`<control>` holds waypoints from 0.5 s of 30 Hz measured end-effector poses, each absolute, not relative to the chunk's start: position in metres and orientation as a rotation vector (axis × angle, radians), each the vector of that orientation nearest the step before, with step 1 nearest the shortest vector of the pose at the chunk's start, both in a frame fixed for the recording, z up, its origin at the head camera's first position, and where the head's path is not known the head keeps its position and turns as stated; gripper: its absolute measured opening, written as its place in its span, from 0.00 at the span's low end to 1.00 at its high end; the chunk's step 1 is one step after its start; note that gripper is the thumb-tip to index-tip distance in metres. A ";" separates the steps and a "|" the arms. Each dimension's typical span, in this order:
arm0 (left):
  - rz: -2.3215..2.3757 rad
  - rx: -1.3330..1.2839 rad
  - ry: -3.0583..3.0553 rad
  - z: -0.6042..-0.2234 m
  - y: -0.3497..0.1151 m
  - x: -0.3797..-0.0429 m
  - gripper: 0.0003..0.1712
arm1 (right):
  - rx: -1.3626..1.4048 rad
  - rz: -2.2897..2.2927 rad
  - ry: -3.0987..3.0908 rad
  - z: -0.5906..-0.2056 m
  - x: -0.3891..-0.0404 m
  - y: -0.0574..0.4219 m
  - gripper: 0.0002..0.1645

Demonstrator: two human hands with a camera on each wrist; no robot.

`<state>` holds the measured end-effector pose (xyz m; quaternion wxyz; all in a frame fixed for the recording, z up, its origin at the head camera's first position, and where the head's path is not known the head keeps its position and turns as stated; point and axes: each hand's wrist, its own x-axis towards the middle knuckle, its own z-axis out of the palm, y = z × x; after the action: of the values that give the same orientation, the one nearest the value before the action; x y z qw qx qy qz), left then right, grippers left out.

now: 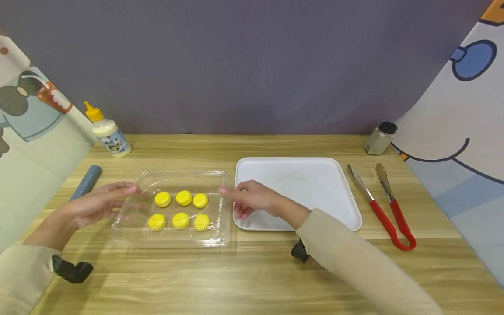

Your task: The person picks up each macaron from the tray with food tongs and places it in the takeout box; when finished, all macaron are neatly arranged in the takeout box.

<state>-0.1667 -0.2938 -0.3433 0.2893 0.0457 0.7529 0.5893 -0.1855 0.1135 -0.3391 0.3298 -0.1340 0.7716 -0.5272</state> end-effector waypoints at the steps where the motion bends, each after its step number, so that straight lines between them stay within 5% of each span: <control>1: 1.571 0.116 2.015 -0.343 -0.293 -0.166 0.34 | -0.376 -1.356 2.001 -0.340 -0.182 0.115 0.28; 7: 1.517 0.140 2.069 -0.342 -0.291 -0.163 0.37 | -0.534 -1.274 1.830 -0.345 -0.167 0.125 0.31; 15: 1.505 0.155 2.110 -0.343 -0.288 -0.159 0.35 | -0.620 -1.292 1.650 -0.356 -0.156 0.130 0.18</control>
<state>-0.1593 -0.2880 -0.3427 0.2691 0.0574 0.7827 0.5582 -0.1563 0.1300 -0.3557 0.4600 -0.2518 0.6703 -0.5251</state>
